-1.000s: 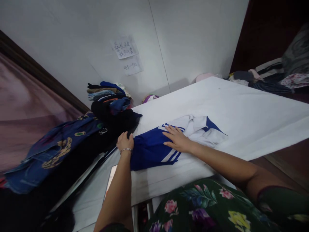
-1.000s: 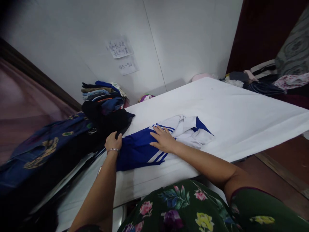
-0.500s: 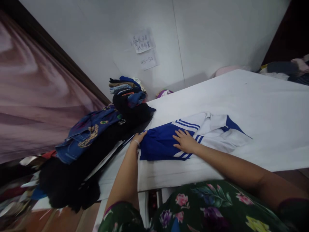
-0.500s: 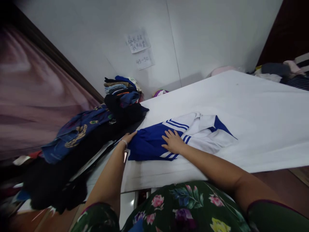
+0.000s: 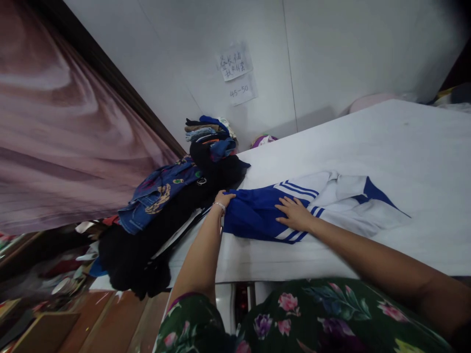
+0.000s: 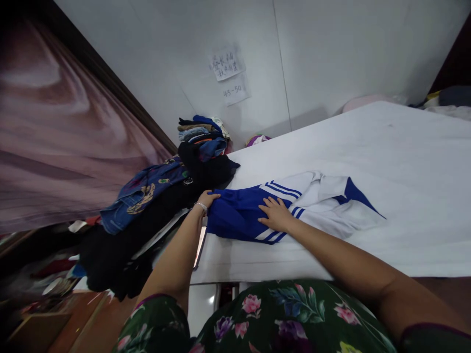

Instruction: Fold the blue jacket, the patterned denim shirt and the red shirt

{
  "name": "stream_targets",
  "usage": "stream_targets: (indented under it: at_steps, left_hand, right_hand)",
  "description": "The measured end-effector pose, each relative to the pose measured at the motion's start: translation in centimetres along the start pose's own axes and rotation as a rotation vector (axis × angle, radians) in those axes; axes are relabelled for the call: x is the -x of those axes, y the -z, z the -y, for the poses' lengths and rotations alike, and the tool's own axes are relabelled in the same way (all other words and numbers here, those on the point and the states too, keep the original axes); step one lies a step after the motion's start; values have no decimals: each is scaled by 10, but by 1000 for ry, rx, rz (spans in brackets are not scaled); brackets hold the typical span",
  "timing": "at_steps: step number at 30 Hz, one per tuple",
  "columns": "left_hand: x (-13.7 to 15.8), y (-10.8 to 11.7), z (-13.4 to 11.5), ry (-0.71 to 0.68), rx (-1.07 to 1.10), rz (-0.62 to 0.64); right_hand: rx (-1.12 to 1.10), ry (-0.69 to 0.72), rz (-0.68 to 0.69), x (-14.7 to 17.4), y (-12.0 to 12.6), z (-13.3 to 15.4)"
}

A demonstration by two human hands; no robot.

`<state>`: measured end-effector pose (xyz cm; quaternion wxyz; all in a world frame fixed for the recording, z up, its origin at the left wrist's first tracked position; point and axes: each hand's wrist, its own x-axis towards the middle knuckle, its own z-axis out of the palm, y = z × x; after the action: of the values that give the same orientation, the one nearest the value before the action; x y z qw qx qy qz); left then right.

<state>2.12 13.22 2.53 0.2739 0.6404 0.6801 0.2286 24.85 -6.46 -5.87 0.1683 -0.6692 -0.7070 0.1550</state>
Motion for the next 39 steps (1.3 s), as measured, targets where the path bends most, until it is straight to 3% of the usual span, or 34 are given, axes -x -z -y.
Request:
stream_targets:
  at_steps: [4,8,11,14,17,20,25,29,31,34,37,39]
  left_hand:
    - [8,12,-39,-59,-2,35]
    - [27,11,-95,-210,4,72]
    - [50,-3,-143,-328,-43,122]
    - [80,-29,-186,-459,-110,189]
    - [111,-64,-220,-578,-198,278]
    - [138,-99,-245,-648,-257,344]
    - [172,-143,-271,-590,-234,538]
    - [185,-162,-277,-563,-88,837]
    - [181,-164,-271,-579,-17,893]
    - [164,-157,-241,-637,55,763]
    - [153,-147,-192,-704,55,563]
    - [158,-144,-155,-865,-97,386]
  right_hand:
    - [-342,-38,-70,-4,10,1]
    - [-900,-13,-254,-4,33,9]
    - [-1274,-60,-310,0,55,13]
    - [-1488,-76,-339,5,76,11]
    - [-1508,-63,-377,14,91,1]
    - [-1359,-101,-439,27,99,-18]
    - [-1142,-169,-514,54,95,-67]
    - [-1255,-240,-491,74,86,-109]
    - [-1251,-276,-496,83,83,-124]
    - [-1101,-381,-480,91,81,-135]
    - [-1002,-445,-444,95,83,-138]
    - [-1024,-437,-447,97,87,-139]
